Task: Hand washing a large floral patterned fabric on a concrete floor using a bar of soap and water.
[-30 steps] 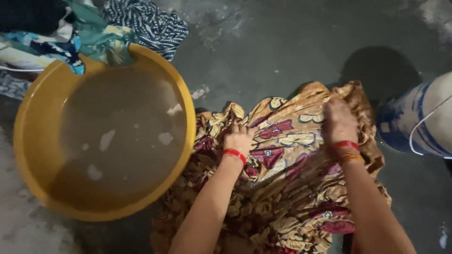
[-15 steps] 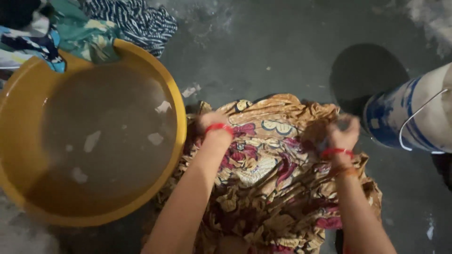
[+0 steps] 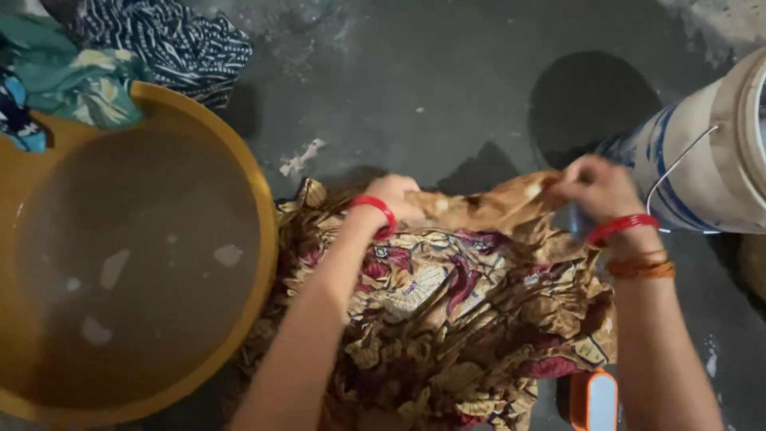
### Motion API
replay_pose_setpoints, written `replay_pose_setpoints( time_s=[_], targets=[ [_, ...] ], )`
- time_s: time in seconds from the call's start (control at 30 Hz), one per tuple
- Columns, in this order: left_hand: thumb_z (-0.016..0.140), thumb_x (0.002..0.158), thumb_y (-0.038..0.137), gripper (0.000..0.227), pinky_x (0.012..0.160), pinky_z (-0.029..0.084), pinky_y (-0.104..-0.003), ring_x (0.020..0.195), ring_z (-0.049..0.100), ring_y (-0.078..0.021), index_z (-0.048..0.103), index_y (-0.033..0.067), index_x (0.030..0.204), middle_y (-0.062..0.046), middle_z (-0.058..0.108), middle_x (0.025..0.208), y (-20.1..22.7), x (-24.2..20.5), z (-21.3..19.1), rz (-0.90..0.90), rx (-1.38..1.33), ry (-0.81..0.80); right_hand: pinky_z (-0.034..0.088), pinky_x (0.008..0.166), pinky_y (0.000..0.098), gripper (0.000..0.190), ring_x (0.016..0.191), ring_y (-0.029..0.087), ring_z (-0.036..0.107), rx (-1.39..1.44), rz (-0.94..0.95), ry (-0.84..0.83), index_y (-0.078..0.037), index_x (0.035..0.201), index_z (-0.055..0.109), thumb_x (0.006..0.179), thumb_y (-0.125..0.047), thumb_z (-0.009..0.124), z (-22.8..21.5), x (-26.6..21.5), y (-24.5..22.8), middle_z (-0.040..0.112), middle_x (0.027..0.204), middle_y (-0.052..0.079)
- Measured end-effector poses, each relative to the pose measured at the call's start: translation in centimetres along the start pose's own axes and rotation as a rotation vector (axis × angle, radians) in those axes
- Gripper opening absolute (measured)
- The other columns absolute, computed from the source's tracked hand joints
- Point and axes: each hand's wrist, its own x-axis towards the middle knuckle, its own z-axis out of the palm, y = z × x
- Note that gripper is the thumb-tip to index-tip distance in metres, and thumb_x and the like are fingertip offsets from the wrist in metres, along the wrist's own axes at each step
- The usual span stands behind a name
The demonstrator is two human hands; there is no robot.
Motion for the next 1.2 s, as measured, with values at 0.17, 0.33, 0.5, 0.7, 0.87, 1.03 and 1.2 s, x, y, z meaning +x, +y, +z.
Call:
replay_pose_setpoints(
  time_s=[0.17, 0.33, 0.5, 0.7, 0.87, 1.03, 1.2],
  targets=[
    [0.081, 0.073, 0.01, 0.041, 0.099, 0.059, -0.039, 0.111, 0.072, -0.0289, 0.07, 0.0105, 0.112, -0.012, 0.073, 0.117, -2.4, 2.6, -5.4, 0.382, -0.481, 1.175, 0.048, 0.077, 0.0286, 0.016, 0.084, 0.015, 0.059, -0.057, -0.613, 0.813, -0.001, 0.094, 0.062, 0.095, -0.003, 0.078, -2.6, 3.9, 0.9, 0.063, 0.091, 0.005],
    [0.078, 0.078, 0.014, 0.063, 0.105, 0.049, -0.05, 0.128, 0.055, -0.0413, 0.052, 0.0124, 0.135, -0.022, 0.053, 0.141, 0.5, -3.0, -5.9, 0.123, 0.051, 1.192, 0.054, 0.085, 0.0425, 0.024, 0.096, 0.031, 0.066, -0.532, -0.754, 0.733, -0.012, 0.109, 0.071, 0.085, -0.012, 0.077, 4.3, 3.6, -1.4, 0.067, 0.108, 0.011],
    [0.077, 0.081, 0.035, 0.069, 0.102, 0.044, -0.055, 0.128, 0.05, -0.0371, 0.046, 0.0212, 0.142, -0.015, 0.052, 0.135, -3.5, -4.1, 3.9, -0.019, 0.264, 0.408, 0.056, 0.072, 0.0504, 0.034, 0.086, 0.04, 0.069, -0.688, -0.518, 0.272, -0.02, 0.112, 0.078, 0.081, -0.031, 0.075, 11.8, 1.6, 2.1, 0.071, 0.102, 0.017],
    [0.078, 0.084, 0.033, 0.039, 0.1, 0.052, -0.053, 0.117, 0.067, -0.0332, 0.074, 0.018, 0.12, -0.011, 0.073, 0.119, -10.0, -3.4, 6.6, -0.013, 0.504, 0.295, 0.056, 0.077, 0.0463, 0.022, 0.091, 0.036, 0.07, -0.445, -0.601, 0.312, -0.012, 0.101, 0.074, 0.089, -0.031, 0.076, 8.4, -0.2, 5.3, 0.074, 0.103, 0.015],
    [0.072, 0.09, 0.029, 0.031, 0.097, 0.055, -0.05, 0.115, 0.069, -0.0329, 0.077, 0.0153, 0.117, -0.013, 0.074, 0.12, -4.6, -4.9, 2.2, -0.037, 0.484, 0.205, 0.059, 0.077, 0.0355, 0.015, 0.081, 0.019, 0.078, -0.541, -0.311, -0.875, -0.015, 0.084, 0.085, 0.077, -0.027, 0.08, 5.9, -4.4, 2.4, 0.085, 0.081, 0.005],
    [0.066, 0.095, 0.025, 0.027, 0.095, 0.057, -0.046, 0.113, 0.071, -0.0327, 0.079, 0.0125, 0.115, -0.016, 0.076, 0.121, -0.5, -3.7, -0.1, -0.059, 0.473, 0.119, 0.06, 0.08, 0.0368, 0.027, 0.088, 0.022, 0.077, -0.497, -0.352, -0.283, -0.019, 0.105, 0.08, 0.085, -0.034, 0.071, 5.1, 1.0, 4.5, 0.081, 0.097, 0.004],
    [0.064, 0.103, 0.025, 0.039, 0.109, 0.054, -0.047, 0.134, 0.063, -0.031, 0.064, 0.0165, 0.141, -0.009, 0.059, 0.156, 1.6, -3.6, 2.4, 0.14, 0.464, 0.294, 0.056, 0.079, 0.0443, 0.062, 0.092, 0.033, 0.073, -0.436, -0.274, 0.162, -0.013, 0.128, 0.066, 0.079, -0.048, 0.083, 9.7, 6.2, 3.8, 0.075, 0.102, 0.013]
  ],
)
